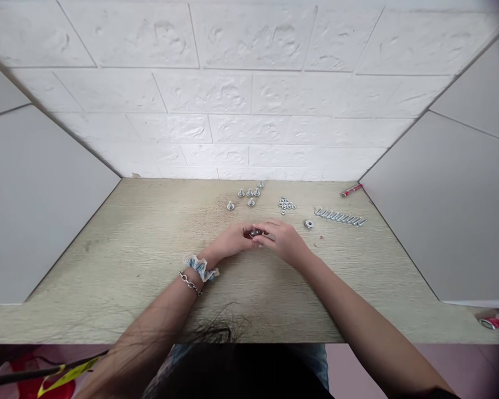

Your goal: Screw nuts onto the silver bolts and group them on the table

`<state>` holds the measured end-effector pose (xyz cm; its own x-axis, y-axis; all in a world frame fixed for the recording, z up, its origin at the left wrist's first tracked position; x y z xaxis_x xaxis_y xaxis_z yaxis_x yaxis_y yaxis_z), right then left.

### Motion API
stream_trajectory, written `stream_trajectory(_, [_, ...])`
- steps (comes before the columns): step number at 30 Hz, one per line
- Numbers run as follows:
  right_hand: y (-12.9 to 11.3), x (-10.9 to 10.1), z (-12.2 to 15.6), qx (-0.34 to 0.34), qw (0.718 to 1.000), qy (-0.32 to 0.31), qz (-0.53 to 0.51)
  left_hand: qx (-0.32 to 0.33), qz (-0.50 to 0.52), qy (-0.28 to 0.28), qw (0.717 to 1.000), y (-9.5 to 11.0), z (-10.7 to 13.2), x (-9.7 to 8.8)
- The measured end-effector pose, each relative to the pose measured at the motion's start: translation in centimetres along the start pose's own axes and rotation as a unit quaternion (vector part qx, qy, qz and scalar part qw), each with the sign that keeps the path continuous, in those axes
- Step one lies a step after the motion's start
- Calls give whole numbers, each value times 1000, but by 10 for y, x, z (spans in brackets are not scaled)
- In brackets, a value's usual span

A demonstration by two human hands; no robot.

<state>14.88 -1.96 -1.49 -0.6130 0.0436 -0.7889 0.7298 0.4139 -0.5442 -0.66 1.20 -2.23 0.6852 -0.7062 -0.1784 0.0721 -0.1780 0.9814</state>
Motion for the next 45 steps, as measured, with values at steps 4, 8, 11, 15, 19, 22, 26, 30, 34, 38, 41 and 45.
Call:
stream_trajectory(4, [-2,2,1,-1,1000,-26,14,-11,49,-55,997,3,1,0])
stream_trajectory(8, [-1,2,0,1,999,-45,11,-68,31,-30,997,7,2,-2])
stream_trajectory(11, [-1,1,-1,11,999,-52,-6,-98,41,4,994,7,2,-1])
stream_trajectory(15, [-1,2,-2,22,997,-71,-24,-102,54,13,993,7,1,0])
stream_trajectory(19, [2,-2,-3,60,995,-77,-19,-93,56,6,994,8,1,1])
stream_trajectory(22, [10,-7,-5,130,990,-46,27,-121,73,31,990,7,1,1])
stream_trajectory(26, [26,-15,-5,249,961,-19,121,-158,95,121,975,4,0,1])
stream_trajectory(30, [35,-19,-3,257,956,-36,135,-151,105,160,970,0,-1,1])
stream_trajectory(34, [37,-17,-4,235,966,-29,106,-156,125,166,966,1,0,1])
stream_trajectory(38, [39,-10,-5,210,969,-7,128,-173,158,192,953,4,0,1])
stream_trajectory(41, [38,-5,-5,197,970,-7,143,-170,178,194,950,2,0,2])
stream_trajectory(45, [32,-2,-6,175,973,-18,151,-163,182,189,951,-1,-1,1])
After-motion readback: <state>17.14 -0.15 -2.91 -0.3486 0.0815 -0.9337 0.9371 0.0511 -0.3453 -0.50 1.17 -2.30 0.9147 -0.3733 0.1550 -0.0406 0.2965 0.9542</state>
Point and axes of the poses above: each hand's wrist, its own z-axis away from the middle knuckle, its own x-axis out of the palm, y = z × x, the point moved 1 cm from there along -z, towards the middle knuckle, and after that the axes turned 8 degrees about x, right-handed, at the moved point
